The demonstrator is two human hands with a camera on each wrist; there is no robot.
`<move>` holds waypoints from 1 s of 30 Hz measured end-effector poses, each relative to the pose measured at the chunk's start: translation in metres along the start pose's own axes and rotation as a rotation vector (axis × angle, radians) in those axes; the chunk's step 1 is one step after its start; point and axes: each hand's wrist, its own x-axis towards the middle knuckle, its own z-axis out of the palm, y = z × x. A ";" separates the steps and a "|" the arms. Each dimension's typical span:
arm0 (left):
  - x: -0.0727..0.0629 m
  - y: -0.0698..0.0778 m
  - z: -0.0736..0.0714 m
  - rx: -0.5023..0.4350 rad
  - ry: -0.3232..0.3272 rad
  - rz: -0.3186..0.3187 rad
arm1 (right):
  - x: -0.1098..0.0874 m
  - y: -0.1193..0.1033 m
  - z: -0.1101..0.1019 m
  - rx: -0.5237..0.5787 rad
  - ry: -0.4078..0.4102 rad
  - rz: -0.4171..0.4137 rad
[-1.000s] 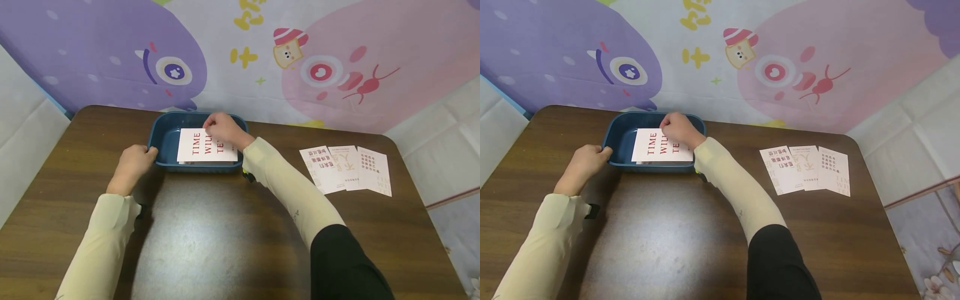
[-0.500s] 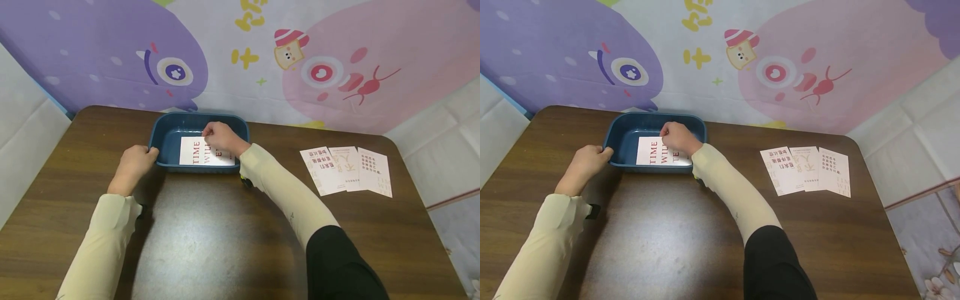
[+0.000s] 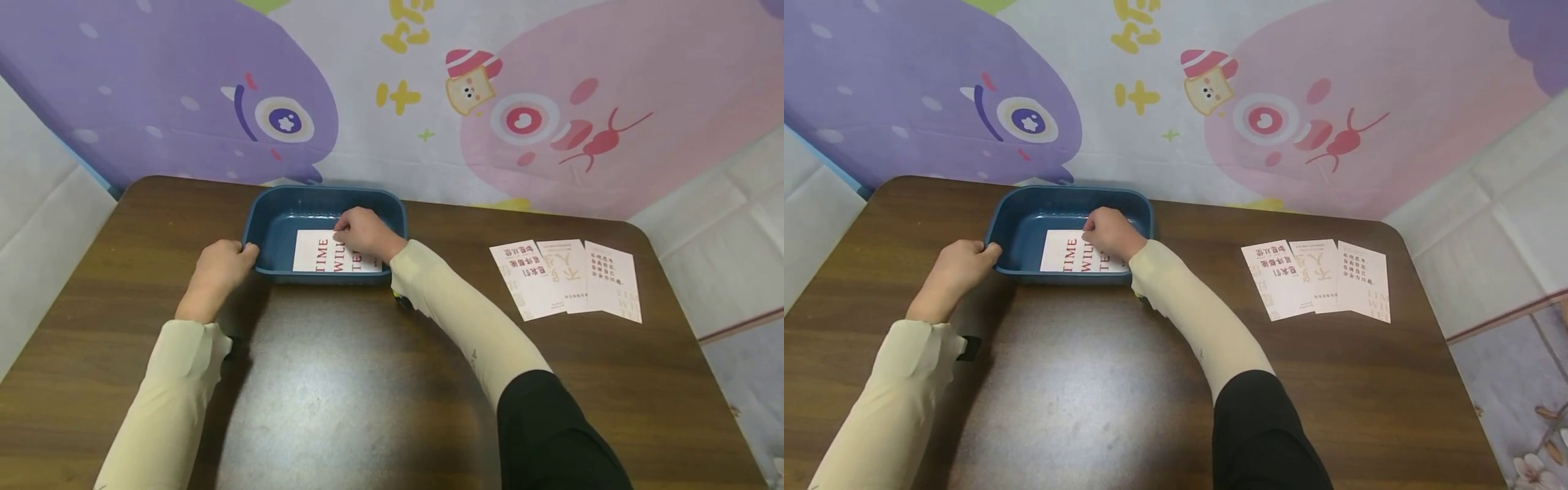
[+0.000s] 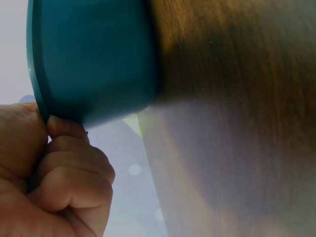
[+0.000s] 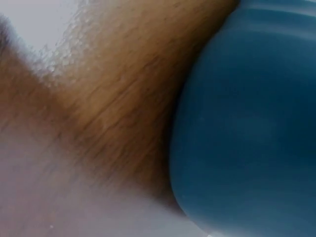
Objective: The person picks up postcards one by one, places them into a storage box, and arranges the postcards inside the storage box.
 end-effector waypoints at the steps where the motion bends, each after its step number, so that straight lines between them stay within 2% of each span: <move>1: 0.000 0.000 0.000 -0.003 0.001 0.000 | 0.000 0.000 0.000 -0.006 0.002 -0.003; 8: -0.001 0.001 0.001 -0.002 0.012 0.016 | -0.002 -0.001 0.000 -0.071 0.024 -0.040; 18: -0.001 0.002 0.002 -0.016 -0.009 -0.011 | -0.003 0.000 0.000 -0.141 0.037 -0.052; 30: 0.000 0.002 0.000 0.022 -0.002 -0.002 | -0.011 -0.004 -0.013 -0.176 0.076 -0.028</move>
